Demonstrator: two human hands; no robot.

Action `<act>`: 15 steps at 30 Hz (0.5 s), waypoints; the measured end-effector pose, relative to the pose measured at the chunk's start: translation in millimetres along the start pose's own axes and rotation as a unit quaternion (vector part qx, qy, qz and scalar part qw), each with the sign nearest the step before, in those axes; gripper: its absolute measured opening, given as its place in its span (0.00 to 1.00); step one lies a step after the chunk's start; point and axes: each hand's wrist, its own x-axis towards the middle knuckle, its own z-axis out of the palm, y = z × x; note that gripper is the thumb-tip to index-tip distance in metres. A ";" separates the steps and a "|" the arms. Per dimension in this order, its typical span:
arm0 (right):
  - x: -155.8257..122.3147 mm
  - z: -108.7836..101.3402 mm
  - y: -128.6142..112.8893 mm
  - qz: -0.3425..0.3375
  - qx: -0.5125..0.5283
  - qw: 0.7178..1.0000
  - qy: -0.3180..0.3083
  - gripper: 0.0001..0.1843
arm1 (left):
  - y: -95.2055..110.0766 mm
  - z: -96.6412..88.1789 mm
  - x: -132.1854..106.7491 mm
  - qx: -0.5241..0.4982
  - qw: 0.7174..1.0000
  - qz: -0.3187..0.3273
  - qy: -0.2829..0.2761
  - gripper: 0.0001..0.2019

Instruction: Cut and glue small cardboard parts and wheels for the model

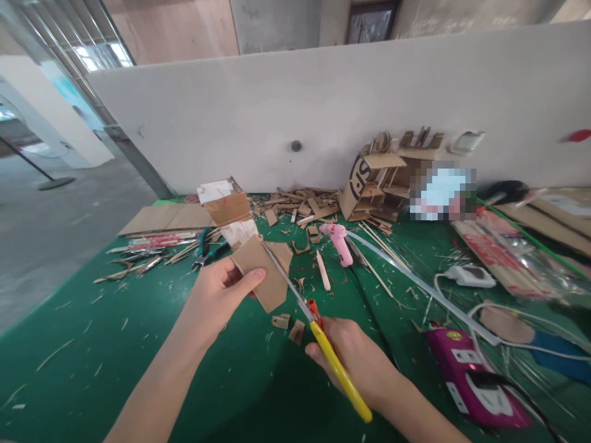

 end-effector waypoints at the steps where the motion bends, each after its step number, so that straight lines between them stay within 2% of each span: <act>1: 0.0 0.6 0.0 -0.001 0.005 1.000 -0.001 0.18 | 0.0 -0.2 0.4 0.002 1.000 0.001 -0.002 0.15; 6: -1.4 -1.8 -3.4 -0.009 0.035 0.999 -0.011 0.17 | 0.8 -1.8 3.4 0.003 1.000 0.003 -0.012 0.15; 10: -3.1 -4.5 -5.5 -0.053 0.054 0.997 -0.013 0.17 | 0.5 -0.2 5.3 0.002 1.000 0.006 -0.019 0.14; 15: 0.5 0.2 -3.2 -0.012 0.033 0.999 0.004 0.21 | 1.6 2.7 6.5 0.004 0.999 -0.001 -0.039 0.14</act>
